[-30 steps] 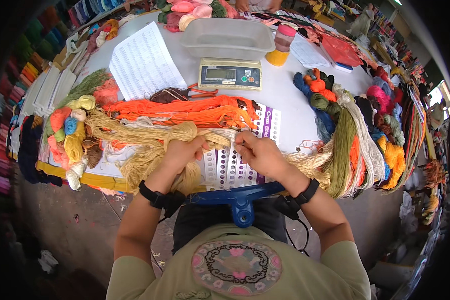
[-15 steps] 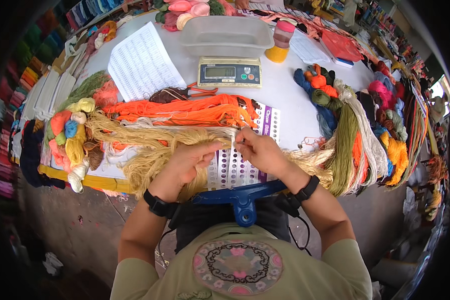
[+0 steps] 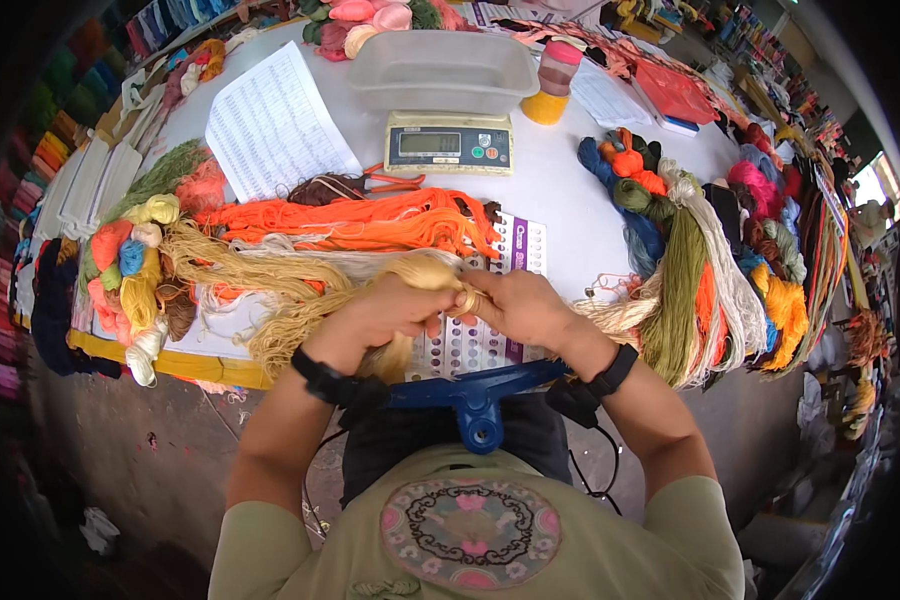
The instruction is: The person places a mosquito coil into a metal container on the floor and then moves to a table to sort bundles of yarn. They separate strands of yarn and thread them through holes in a color-coded card.
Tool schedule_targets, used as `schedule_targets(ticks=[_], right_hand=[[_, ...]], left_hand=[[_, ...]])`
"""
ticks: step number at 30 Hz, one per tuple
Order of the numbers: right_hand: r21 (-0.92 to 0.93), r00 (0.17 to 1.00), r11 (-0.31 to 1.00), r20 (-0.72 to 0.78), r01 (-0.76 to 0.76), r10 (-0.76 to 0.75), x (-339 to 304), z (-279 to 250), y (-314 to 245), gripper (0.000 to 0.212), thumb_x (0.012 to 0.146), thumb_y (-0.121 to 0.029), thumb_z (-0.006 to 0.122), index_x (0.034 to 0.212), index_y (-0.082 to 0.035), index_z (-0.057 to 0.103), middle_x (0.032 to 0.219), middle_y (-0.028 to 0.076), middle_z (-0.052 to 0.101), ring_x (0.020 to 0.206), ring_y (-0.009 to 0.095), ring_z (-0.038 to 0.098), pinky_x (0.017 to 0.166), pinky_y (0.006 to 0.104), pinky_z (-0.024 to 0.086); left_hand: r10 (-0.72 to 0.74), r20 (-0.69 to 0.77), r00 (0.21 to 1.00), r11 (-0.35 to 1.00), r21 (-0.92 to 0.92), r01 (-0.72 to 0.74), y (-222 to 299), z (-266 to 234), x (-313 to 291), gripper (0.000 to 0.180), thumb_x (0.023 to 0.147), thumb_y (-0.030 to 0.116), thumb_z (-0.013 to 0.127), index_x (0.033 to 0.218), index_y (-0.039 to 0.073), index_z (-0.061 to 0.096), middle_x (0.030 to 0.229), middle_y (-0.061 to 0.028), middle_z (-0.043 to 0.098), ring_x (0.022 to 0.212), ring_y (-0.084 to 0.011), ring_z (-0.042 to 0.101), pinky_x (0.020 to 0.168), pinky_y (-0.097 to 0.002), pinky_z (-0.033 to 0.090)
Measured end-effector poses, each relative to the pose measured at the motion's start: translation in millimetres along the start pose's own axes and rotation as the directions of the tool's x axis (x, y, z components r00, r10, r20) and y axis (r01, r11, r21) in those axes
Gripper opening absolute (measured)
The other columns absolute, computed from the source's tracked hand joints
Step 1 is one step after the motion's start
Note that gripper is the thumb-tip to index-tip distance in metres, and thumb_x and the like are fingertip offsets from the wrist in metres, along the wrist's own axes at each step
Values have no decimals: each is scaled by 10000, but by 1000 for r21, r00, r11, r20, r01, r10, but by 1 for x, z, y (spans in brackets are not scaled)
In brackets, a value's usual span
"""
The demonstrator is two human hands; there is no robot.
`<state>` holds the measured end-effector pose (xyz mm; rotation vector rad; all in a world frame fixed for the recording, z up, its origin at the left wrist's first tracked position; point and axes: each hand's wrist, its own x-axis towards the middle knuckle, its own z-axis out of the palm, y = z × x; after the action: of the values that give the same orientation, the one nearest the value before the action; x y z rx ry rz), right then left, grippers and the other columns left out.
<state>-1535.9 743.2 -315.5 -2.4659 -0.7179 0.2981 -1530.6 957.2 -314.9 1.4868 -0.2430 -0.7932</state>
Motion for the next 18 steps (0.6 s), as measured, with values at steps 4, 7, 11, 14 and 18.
schedule_targets(ticks=[4,7,11,14,18], right_hand=[[76,998,996,4,-55,55,2,-3,4,482,942,-571,337,1073,-144,519,696,164,622,704,390,625,642,492,477],[114,998,991,16,-64,62,6,-1,3,470,943,-572,340,1044,-144,507,691,151,622,704,382,628,650,485,477],[82,998,994,2,-68,68,6,4,5,477,940,-579,349,1035,-138,503,700,135,631,704,370,633,649,471,480],[51,997,997,-43,-63,65,2,4,9,484,933,-588,361,1028,-135,501,695,126,634,701,360,636,642,461,483],[24,997,998,-54,-59,60,2,5,1,504,919,-606,379,1044,-133,501,703,123,640,706,347,642,636,453,486]], left_hand=[[173,-82,982,718,-672,-183,8,-48,-52,215,949,160,539,1092,3,570,887,-130,670,479,-27,473,368,-148,309],[389,-180,904,287,-908,-304,11,-108,-105,168,973,119,482,1022,-22,558,828,-95,653,474,-24,425,358,-175,345],[125,-814,568,501,-442,-744,-5,-154,-133,153,958,148,515,968,17,593,667,20,537,501,-27,405,422,-176,332],[116,-943,313,796,-100,-597,9,-80,-92,204,922,230,603,1020,56,644,744,59,579,579,-27,428,529,-173,358],[72,-624,778,997,30,-69,-17,-5,-38,319,951,368,538,1105,108,643,916,3,644,848,-79,597,720,-248,468]])
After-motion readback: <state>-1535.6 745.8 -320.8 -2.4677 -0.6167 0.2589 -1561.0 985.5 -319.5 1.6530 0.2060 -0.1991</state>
